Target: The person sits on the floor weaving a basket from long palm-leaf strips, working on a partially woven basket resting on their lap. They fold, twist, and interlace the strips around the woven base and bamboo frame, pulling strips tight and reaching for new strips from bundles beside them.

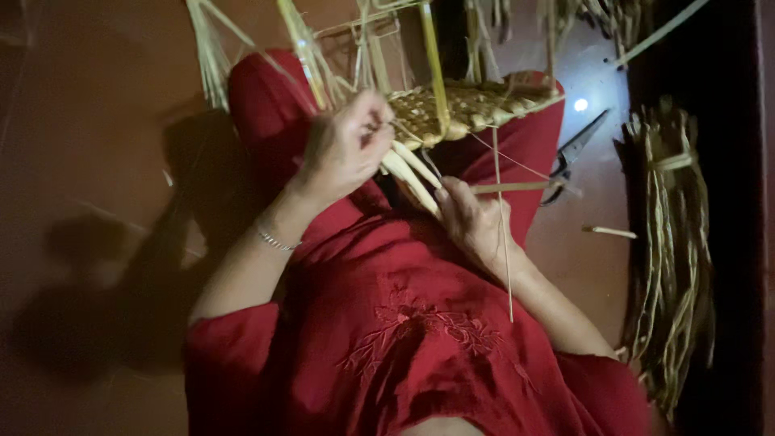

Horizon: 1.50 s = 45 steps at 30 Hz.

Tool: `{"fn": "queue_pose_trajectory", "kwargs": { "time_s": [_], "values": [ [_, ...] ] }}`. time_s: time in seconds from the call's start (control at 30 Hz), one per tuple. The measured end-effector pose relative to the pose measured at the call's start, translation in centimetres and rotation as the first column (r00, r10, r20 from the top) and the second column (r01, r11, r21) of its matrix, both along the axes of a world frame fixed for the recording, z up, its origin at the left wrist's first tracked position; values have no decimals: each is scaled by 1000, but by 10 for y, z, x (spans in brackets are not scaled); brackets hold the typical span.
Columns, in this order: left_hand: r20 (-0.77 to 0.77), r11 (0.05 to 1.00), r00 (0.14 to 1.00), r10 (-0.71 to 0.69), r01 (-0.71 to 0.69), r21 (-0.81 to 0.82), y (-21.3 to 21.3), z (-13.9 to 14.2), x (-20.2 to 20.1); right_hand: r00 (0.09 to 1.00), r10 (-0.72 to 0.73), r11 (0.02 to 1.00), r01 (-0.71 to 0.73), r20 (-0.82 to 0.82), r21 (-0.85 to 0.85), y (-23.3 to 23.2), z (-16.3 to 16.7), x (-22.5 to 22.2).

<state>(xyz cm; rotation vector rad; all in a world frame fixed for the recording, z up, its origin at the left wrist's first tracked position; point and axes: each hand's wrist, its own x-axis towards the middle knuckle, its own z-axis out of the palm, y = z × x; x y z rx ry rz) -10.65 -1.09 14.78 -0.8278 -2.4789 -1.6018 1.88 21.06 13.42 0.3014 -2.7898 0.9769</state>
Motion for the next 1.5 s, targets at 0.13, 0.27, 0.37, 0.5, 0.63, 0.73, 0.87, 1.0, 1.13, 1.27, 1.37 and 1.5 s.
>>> {"fn": "queue_pose_trajectory", "kwargs": {
  "time_s": [0.13,0.27,0.37,0.5,0.63,0.73,0.87,1.0,1.13,1.27,1.37,1.5],
  "values": [
    [246,1000,969,-11,11,0,-1,9,15,929,13,974,72,370,-216,12,2,23],
    [271,999,962,-39,45,-17,-10,13,27,913,-14,934,157,407,-322,33,9,52],
    [380,1000,925,-6,-1,17,-19,7,30,917,-145,897,281,373,-342,52,1,72],
    [352,1000,936,-19,10,28,-30,11,38,898,-427,790,426,104,-441,98,-26,83],
    [414,1000,910,17,-20,4,-26,27,39,504,-737,329,849,451,-412,184,-42,78],
    [391,994,917,81,-46,-99,-18,39,38,556,-831,556,830,-15,-28,244,-35,69],
    [402,989,908,121,-77,-124,-11,36,40,536,-740,404,838,-407,367,296,-36,56],
    [258,985,956,143,-111,-135,-9,19,44,602,-740,469,782,-301,410,322,-42,37],
    [242,958,930,276,-245,-152,-6,3,51,620,-735,516,774,-274,368,339,-51,26],
    [242,951,921,305,-280,-134,0,-13,52,633,-769,610,767,-86,199,371,-62,31],
    [242,954,923,299,-281,-105,3,-23,51,601,-795,607,781,84,150,401,-70,40],
    [284,948,905,317,-299,-104,10,-31,47,533,-846,508,799,11,323,416,-77,61]
  ]
}}
